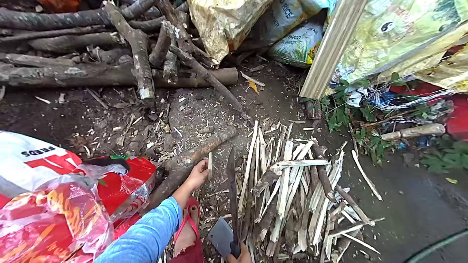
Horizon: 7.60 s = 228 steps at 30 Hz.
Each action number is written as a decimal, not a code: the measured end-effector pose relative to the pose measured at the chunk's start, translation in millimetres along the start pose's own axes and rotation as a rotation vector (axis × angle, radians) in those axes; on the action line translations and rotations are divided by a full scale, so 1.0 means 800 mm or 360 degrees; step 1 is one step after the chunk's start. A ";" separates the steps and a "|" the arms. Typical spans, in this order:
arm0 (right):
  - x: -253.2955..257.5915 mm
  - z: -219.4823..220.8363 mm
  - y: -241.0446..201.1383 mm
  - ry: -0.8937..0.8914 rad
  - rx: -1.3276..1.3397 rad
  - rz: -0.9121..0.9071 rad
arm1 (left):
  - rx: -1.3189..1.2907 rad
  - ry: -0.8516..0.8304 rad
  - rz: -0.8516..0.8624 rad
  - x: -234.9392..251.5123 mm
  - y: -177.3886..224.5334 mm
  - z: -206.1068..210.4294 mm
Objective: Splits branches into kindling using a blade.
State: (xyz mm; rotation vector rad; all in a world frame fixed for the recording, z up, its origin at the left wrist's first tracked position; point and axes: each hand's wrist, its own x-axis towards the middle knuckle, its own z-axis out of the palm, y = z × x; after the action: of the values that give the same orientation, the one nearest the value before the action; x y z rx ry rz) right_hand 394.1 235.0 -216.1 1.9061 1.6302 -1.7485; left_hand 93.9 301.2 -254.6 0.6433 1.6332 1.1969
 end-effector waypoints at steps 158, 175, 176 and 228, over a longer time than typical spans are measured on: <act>0.035 -0.011 0.019 0.0446 0.0123 0.0168 | 0.1792 -0.1024 0.0604 0.010 -0.006 0.046; 0.070 0.018 0.062 0.0372 0.0296 0.0334 | 0.1964 -0.0852 0.0068 0.055 0.023 0.098; 0.071 0.018 0.064 0.0381 0.0280 0.0327 | 0.1980 -0.0856 0.0055 0.053 0.025 0.099; 0.054 0.014 0.067 0.0417 0.0318 0.0321 | 0.1564 -0.0909 -0.0065 0.036 0.130 0.128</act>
State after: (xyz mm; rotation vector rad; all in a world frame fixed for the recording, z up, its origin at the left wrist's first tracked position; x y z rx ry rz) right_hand 415.3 231.6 -282.1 2.3845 1.3129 -1.6952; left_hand 163.5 405.1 -174.7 1.3902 1.6313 0.0519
